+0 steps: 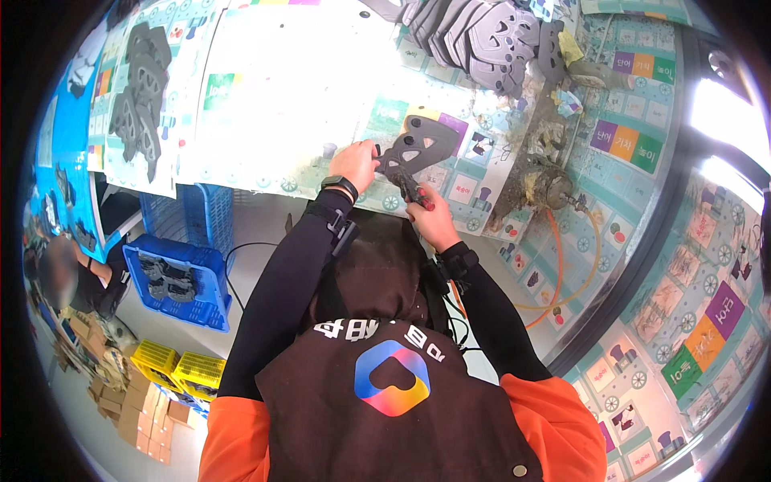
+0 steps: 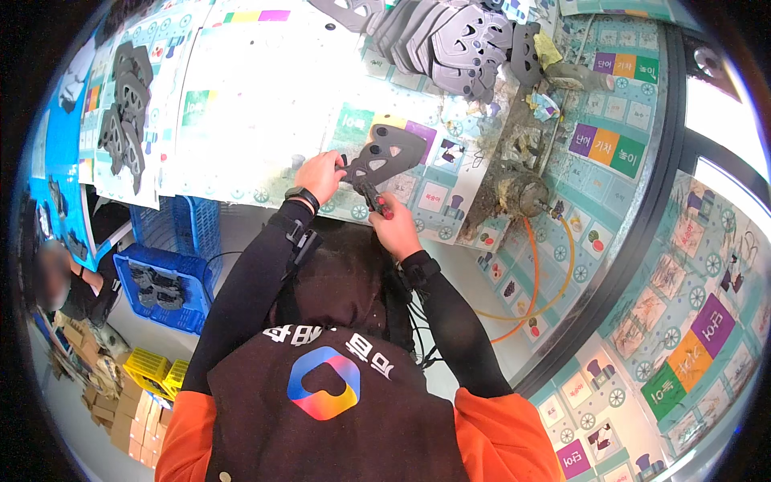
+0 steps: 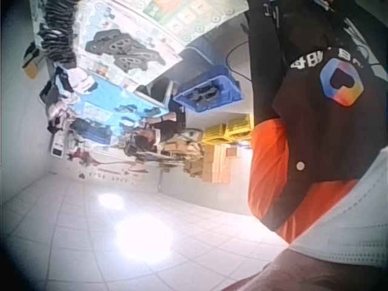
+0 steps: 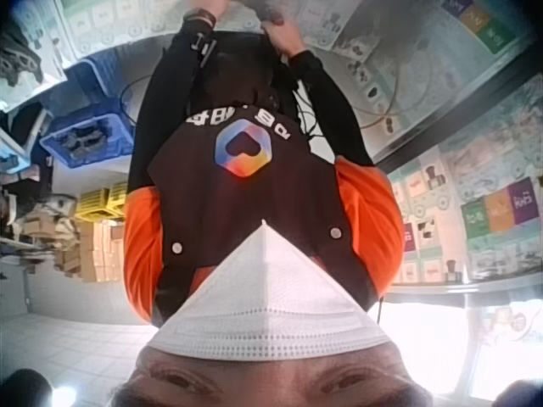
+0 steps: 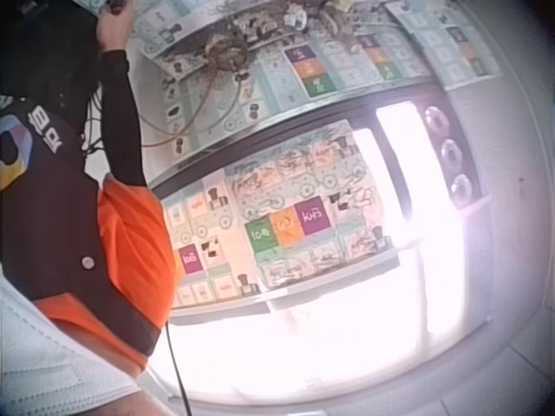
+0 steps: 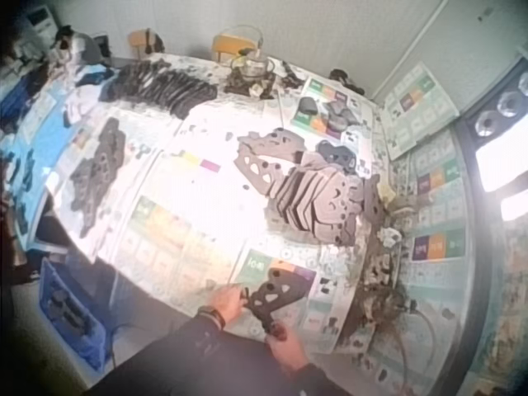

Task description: Organizing and inspecting shoe components on a workstation table.

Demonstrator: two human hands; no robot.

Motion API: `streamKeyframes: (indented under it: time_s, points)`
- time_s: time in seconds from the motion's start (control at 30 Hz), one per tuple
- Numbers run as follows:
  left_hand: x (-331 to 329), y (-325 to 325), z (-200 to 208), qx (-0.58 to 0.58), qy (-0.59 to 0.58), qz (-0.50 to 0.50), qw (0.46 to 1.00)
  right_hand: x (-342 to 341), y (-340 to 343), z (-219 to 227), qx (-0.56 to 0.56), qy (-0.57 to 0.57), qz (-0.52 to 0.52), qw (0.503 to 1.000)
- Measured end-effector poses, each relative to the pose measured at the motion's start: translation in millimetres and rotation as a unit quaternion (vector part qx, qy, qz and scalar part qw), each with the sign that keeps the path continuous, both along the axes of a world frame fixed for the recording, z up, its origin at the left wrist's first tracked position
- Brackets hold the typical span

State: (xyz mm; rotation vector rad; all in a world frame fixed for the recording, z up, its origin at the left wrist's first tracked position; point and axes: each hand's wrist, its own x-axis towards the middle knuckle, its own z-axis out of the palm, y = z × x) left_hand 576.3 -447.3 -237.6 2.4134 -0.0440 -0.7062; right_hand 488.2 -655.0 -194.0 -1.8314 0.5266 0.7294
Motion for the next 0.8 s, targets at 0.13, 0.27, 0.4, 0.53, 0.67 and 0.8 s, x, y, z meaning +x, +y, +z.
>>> streamKeyframes:
  time_s: [0.13,0.27,0.4,0.53,0.67,0.8]
  points:
    - [1.9,-3.6,2.5,-0.002,0.009,0.004,1.0,-6.3,-1.5,-8.4,0.022,-0.009,-0.062,0.998]
    - [0.8,-1.8,0.3,0.002,0.004,0.005,1.0,-2.5,-1.8,-3.4,0.048,0.004,-0.062,0.997]
    - [0.3,-1.2,-0.1,0.002,0.004,0.009,1.0,2.0,-1.3,1.7,0.039,0.019,-0.049,0.998]
    - [0.5,-2.3,1.4,0.007,0.009,0.009,1.0,3.8,-2.8,3.4,-0.002,0.023,0.012,1.0]
    - [-0.1,-2.8,-3.5,0.006,0.005,0.007,1.0,-2.8,-6.6,-6.0,0.03,0.007,-0.042,0.999]
    - [-1.3,-1.3,-7.3,0.011,-0.003,0.0,1.0,-2.1,-12.4,-7.0,0.065,0.031,-0.105,0.992]
